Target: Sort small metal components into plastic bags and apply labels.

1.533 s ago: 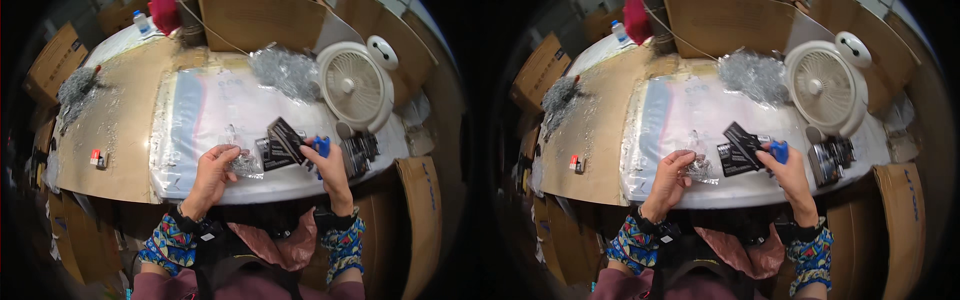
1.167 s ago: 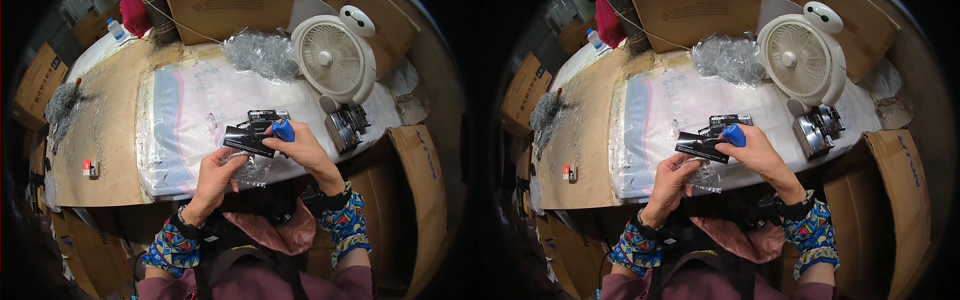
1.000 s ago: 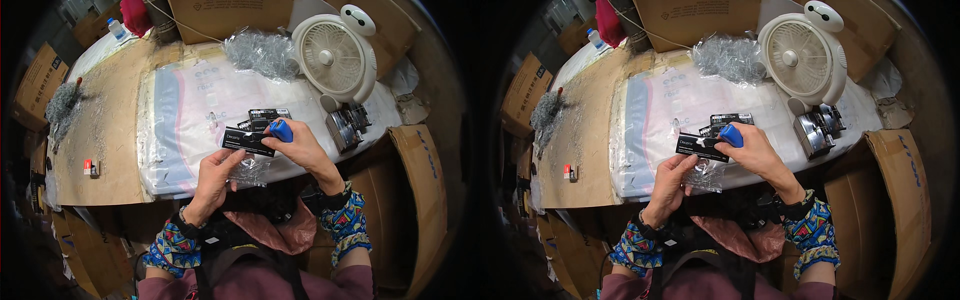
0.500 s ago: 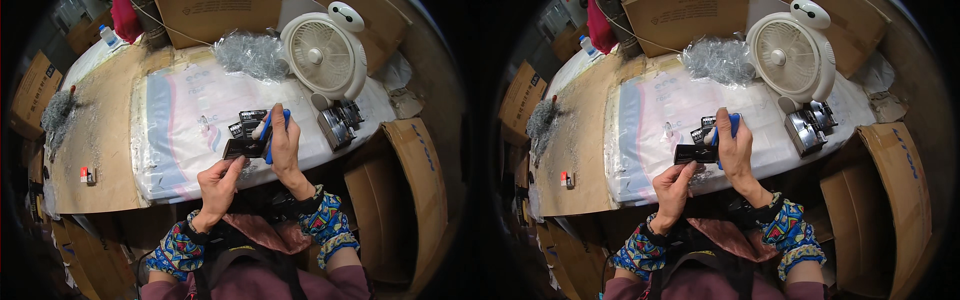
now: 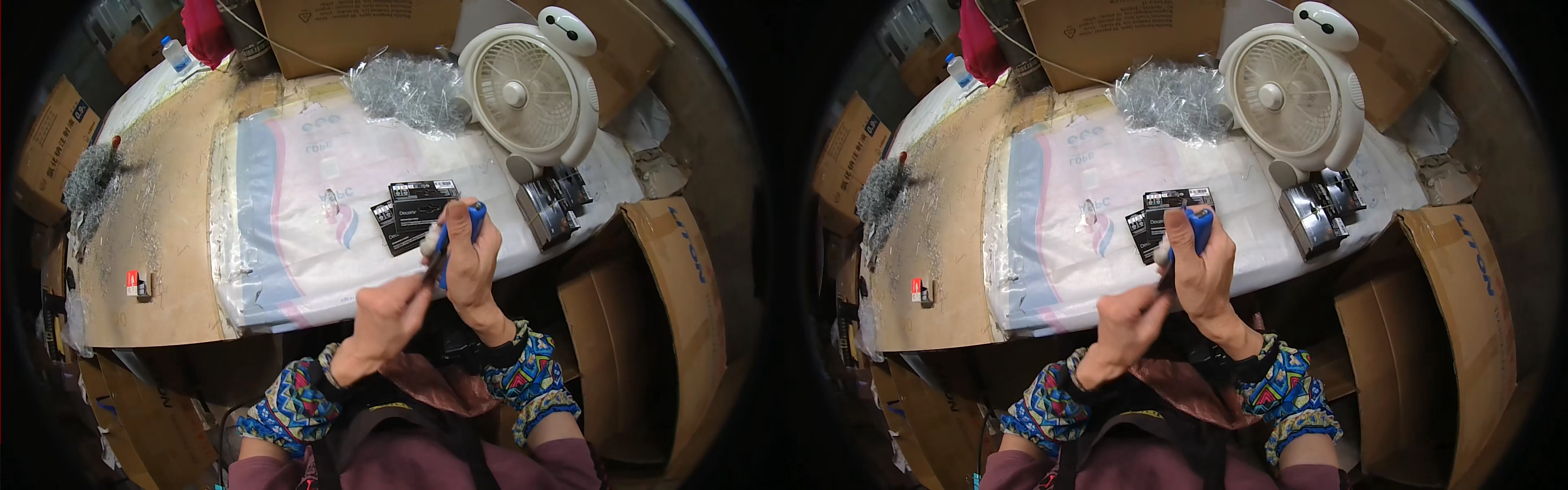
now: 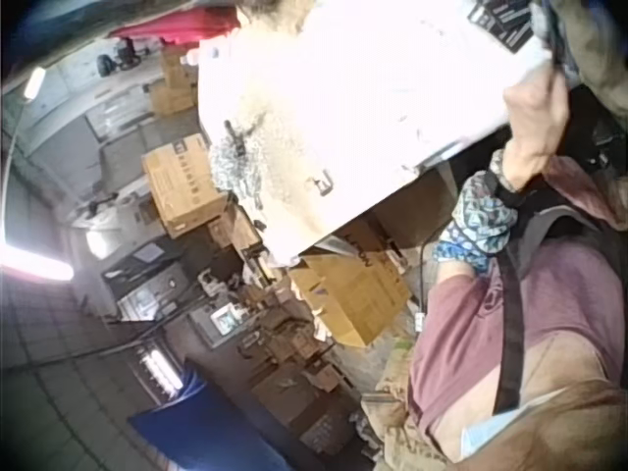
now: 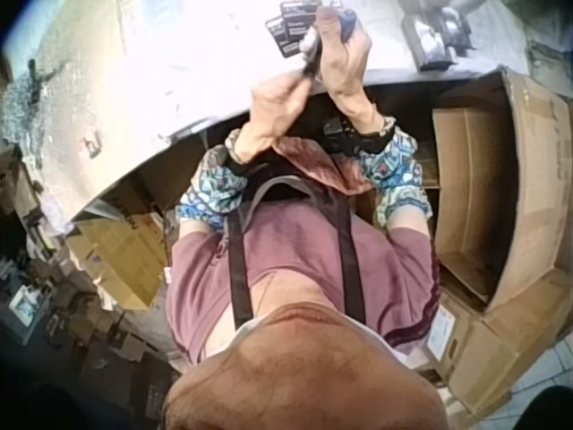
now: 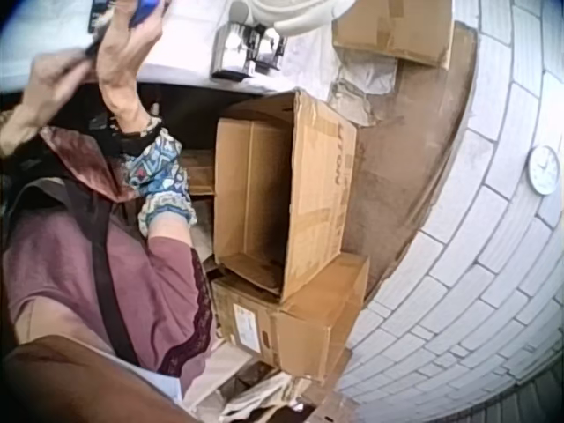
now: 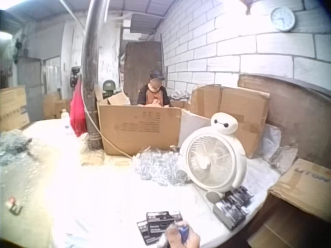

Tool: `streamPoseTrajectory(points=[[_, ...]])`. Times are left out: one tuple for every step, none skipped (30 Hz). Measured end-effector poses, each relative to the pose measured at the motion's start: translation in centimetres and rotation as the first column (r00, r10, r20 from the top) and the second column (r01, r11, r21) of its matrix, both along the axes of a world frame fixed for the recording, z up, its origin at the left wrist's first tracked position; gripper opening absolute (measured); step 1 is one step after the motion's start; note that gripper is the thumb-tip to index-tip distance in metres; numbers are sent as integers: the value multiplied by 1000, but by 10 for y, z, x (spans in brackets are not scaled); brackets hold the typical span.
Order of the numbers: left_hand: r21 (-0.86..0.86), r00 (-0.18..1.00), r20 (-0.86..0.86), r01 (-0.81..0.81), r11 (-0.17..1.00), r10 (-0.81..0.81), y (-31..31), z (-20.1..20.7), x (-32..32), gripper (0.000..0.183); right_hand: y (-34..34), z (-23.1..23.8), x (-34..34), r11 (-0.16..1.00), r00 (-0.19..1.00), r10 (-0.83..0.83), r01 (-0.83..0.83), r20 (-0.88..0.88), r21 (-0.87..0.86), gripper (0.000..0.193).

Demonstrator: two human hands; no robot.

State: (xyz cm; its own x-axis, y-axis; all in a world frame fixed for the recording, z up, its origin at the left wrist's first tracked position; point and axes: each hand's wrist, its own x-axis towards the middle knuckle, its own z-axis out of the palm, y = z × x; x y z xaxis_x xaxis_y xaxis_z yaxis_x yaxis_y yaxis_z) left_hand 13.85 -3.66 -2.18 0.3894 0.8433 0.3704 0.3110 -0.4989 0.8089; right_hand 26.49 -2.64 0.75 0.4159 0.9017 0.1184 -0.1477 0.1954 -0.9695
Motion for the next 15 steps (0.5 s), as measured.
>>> streamPoseTrajectory(points=[[-13, 1000, 26, 4, 1000, -4, -6, 3, 4, 1, -3, 0, 3, 997, 1000, 19, -17, 21, -80, 42], [-95, 999, -10, 50, 994, -51, -10, 5, 3, 3, -5, -1, 5, 987, 998, 40, -33, 41, -159, 43], [-136, 993, -48, 101, 986, -108, -11, 4, 1, 7, -7, -4, 6, 978, 999, 45, -40, 21, -204, 41], [-178, 983, -83, 148, 973, -165, -9, 5, -1, 13, -7, -8, 9, 979, 999, 49, -44, 22, -198, 41], [-172, 984, -83, 144, 974, -160, -1, 7, -4, 13, -6, -12, 13, 956, 991, 112, -126, -68, -264, 40], [-309, 933, -178, 250, 918, -314, 11, 19, -7, 18, -7, -11, 19, 923, 974, 166, -209, -157, -324, 38], [-452, 849, -243, 329, 829, -469, 26, 25, -8, 24, -7, -11, 29, 936, 960, 125, -198, -252, -290, 34], [-566, 895, -92, 314, 762, -437, 44, 22, -7, 28, -6, -16, 42, 957, 953, 62, -141, -295, -255, 32], [-670, 935, -57, 224, 708, -350, 70, 14, -4, 28, -4, -22, 58, 974, 945, 20, -92, -326, -208, 31], [-624, 962, -63, 169, 763, -264, 98, 13, -4, 30, 0, -30, 68, 986, 931, -13, -49, -366, -159, 30], [-518, 992, -72, 49, 854, -101, 128, 1, -7, 29, 5, -36, 68, 987, 929, 8, -67, -370, -148, 30], [-486, 1000, 11, 10, 874, -6, 161, -13, -6, 26, 9, -45, 70, 988, 961, -93, 57, -262, -141, 28], [-416, 994, 30, -86, 905, 108, 190, -23, -5, 30, 14, -49, 70, 979, 969, -190, 174, -157, -108, 25], [-416, 980, 18, -172, 893, 197, 217, -35, 8, 33, 13, -56, 69, 968, 958, -235, 216, -161, -129, 21], [-410, 955, -1, -270, 872, 295, 240, -41, 15, 37, 13, -56, 64, 978, 972, -201, 192, -122, -78, 20]])
